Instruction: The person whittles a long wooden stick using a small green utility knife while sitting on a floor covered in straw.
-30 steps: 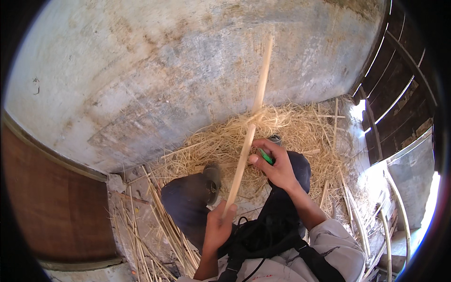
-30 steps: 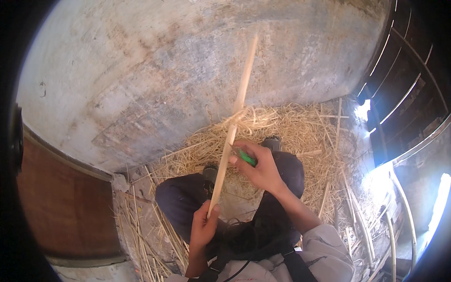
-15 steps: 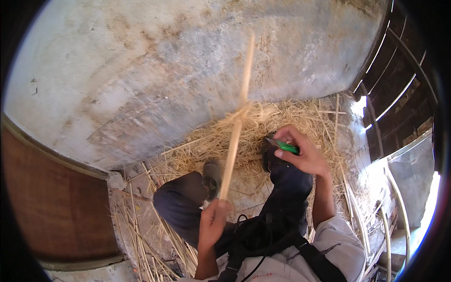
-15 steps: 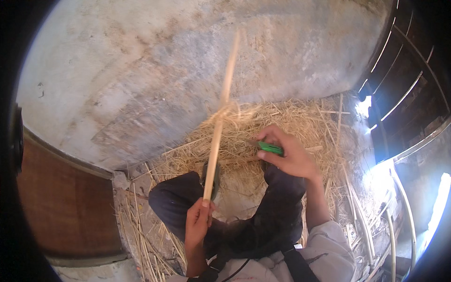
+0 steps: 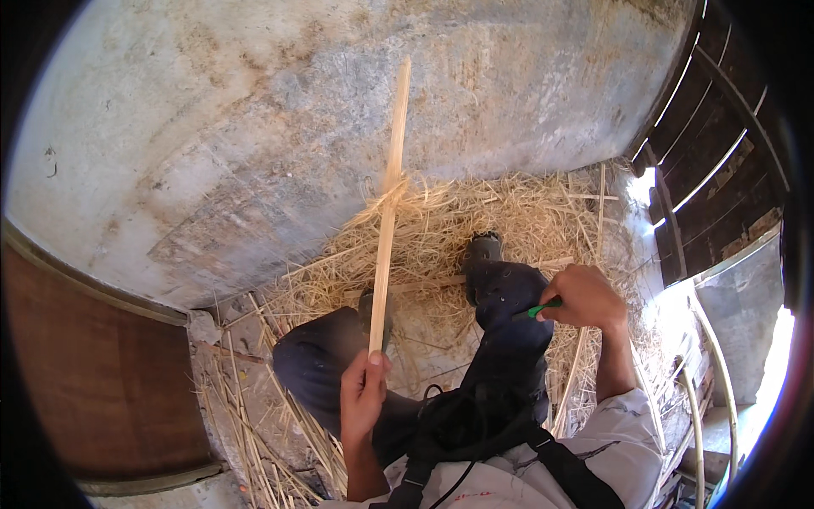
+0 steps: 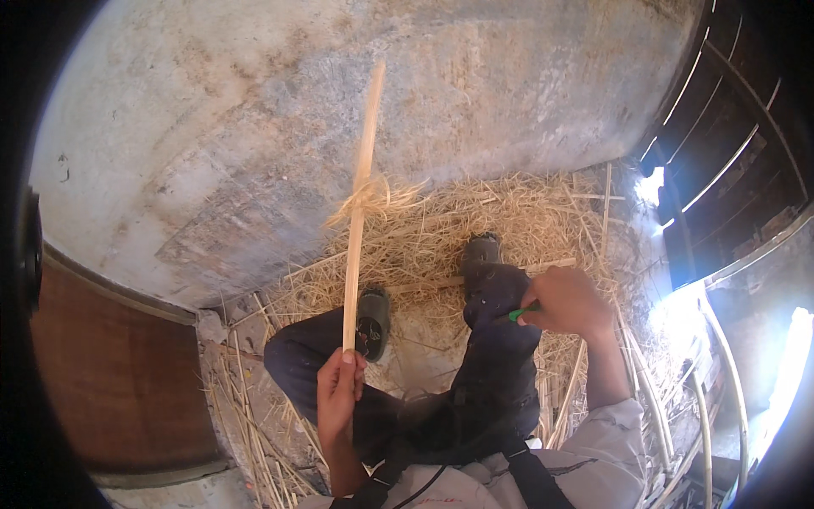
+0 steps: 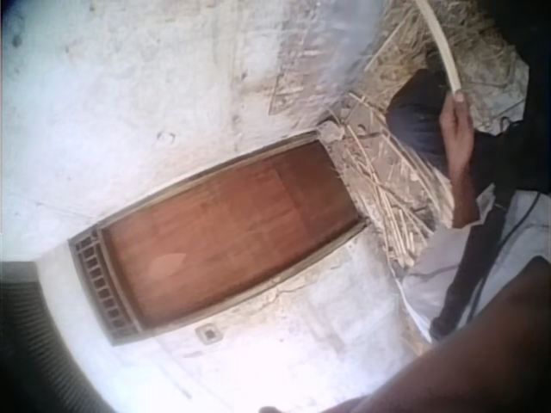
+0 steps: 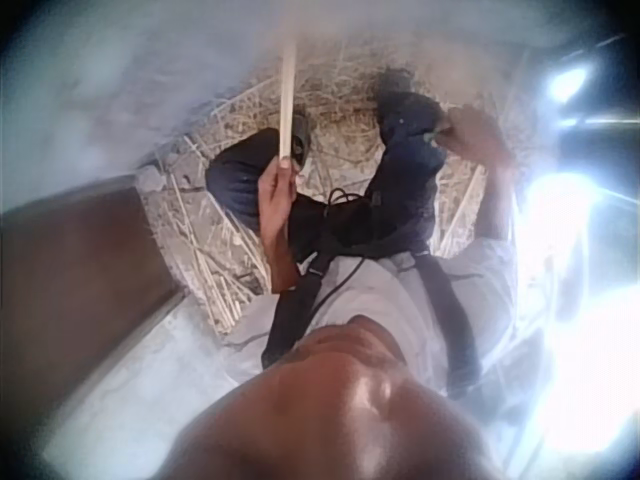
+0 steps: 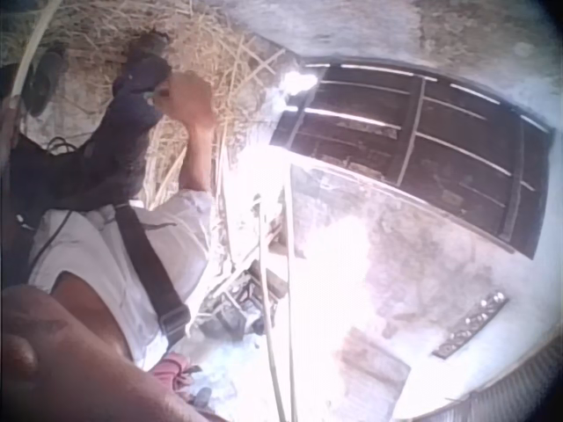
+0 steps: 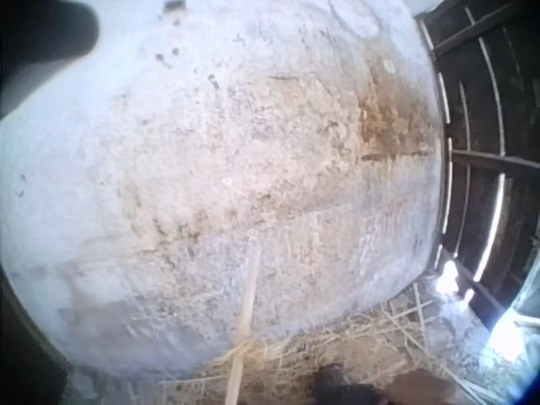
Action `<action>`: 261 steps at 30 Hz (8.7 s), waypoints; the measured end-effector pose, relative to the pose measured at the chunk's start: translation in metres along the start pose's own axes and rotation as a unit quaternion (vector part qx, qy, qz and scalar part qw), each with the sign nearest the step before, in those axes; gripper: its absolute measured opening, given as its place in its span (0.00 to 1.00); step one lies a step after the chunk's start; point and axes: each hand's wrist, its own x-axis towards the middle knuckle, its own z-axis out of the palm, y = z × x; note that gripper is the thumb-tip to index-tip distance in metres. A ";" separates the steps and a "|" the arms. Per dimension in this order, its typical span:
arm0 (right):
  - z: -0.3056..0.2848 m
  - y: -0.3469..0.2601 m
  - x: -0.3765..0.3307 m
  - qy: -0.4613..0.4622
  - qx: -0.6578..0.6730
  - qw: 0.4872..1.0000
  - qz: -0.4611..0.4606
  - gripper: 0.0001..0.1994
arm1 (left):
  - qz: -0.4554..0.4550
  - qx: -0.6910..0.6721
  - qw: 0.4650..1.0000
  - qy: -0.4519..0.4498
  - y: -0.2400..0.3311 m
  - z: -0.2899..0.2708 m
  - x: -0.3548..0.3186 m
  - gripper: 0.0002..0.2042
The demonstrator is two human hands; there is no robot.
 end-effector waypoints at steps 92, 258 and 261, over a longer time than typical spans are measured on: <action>0.069 -0.119 0.035 0.401 0.113 0.880 -0.228 0.18 | 0.055 0.003 0.998 -0.010 0.041 0.037 -0.012 0.14; 0.058 -0.128 0.042 0.382 0.116 0.868 -0.295 0.16 | 0.100 0.013 0.994 0.049 0.039 0.037 -0.030 0.14; 0.051 -0.121 0.046 0.397 0.103 0.877 -0.252 0.16 | 0.091 0.025 0.994 0.048 0.038 0.037 -0.031 0.14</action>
